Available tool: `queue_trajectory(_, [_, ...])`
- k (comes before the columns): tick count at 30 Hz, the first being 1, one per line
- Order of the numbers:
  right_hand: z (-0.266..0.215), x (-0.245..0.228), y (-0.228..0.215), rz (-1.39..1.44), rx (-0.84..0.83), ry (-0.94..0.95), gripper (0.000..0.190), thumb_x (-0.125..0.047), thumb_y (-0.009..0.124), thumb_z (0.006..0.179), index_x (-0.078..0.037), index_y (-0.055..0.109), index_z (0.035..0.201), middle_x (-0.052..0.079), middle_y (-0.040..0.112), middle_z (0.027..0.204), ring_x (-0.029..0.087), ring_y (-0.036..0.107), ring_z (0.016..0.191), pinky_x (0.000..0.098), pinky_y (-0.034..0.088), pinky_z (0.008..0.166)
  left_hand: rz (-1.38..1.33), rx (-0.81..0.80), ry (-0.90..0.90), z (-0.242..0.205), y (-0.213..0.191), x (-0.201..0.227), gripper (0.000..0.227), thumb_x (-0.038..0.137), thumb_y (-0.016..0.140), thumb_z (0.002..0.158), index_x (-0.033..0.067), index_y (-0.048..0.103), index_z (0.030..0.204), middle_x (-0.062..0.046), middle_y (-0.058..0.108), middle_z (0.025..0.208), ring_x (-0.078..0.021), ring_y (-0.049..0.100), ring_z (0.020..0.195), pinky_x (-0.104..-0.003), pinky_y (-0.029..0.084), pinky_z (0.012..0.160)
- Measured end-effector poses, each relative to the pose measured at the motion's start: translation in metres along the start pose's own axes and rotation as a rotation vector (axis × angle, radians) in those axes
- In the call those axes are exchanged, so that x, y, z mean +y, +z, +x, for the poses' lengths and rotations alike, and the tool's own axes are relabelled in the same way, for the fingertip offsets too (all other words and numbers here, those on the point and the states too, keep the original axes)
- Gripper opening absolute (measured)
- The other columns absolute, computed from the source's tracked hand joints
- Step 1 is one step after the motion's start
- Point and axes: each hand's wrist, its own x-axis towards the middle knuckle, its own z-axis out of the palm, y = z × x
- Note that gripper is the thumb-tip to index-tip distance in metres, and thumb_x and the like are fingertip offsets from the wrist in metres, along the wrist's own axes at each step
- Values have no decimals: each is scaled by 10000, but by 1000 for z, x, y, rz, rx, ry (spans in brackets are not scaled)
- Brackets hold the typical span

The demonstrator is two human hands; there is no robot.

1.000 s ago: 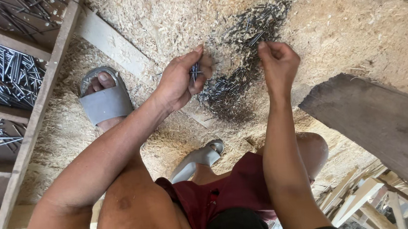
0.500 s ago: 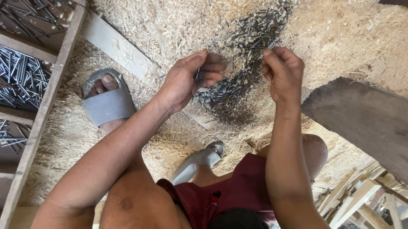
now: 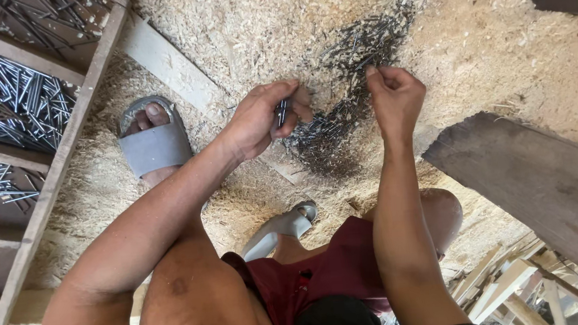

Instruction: The person sits on a sawdust-covered floor and sorts metal nails by hand, separating them from debris and placing them into a wooden compartmentalized box. The person repeatedly picks up nails from the floor and transfers them into the box.

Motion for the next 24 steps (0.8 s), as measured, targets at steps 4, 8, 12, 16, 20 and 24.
queue_trajectory(4, [12,19,12,-2,18,42,139,-143,787,911,-10,761,879,96,741,742,92,608,506,219,478,431,61,3,1,2,1,0,360,195,431,1075,-25,653,1253,-163,755,1074,-154,696,792,-249,538,668])
queue_trajectory(8, [20,18,18,61,27,67,44,-16,727,862,2,763,878,96,739,743,81,606,504,218,479,420,75,-3,14,-2,3,2,381,201,422,1086,-35,643,1287,-175,742,1122,-176,709,878,-267,545,734])
queue_trajectory(12, [5,1,5,79,-7,63,55,-26,709,905,11,743,881,87,706,737,85,547,509,227,426,432,1,-10,31,3,7,6,417,237,408,1090,-57,635,1279,-198,732,1115,-210,727,936,-329,593,830])
queue_trajectory(16, [-44,-18,-2,123,-237,-55,62,-80,722,940,-22,739,944,73,703,764,76,580,558,222,488,479,-43,58,10,0,11,1,481,313,380,1098,-53,624,1291,-184,730,1133,-201,735,995,-298,618,889])
queue_trajectory(20, [-48,-28,-7,98,-219,-54,101,-170,744,945,-80,760,988,52,734,788,71,599,542,218,513,472,-88,103,-46,11,17,1,502,365,378,1072,-35,641,1223,-168,741,1019,-198,740,853,-293,630,748])
queue_trajectory(24, [-8,-23,-3,-35,-29,-228,123,-176,752,955,-54,743,944,68,741,825,86,644,613,248,556,528,-22,126,-20,4,6,-4,384,338,440,1098,32,672,1084,-89,687,873,-150,611,672,-272,499,567])
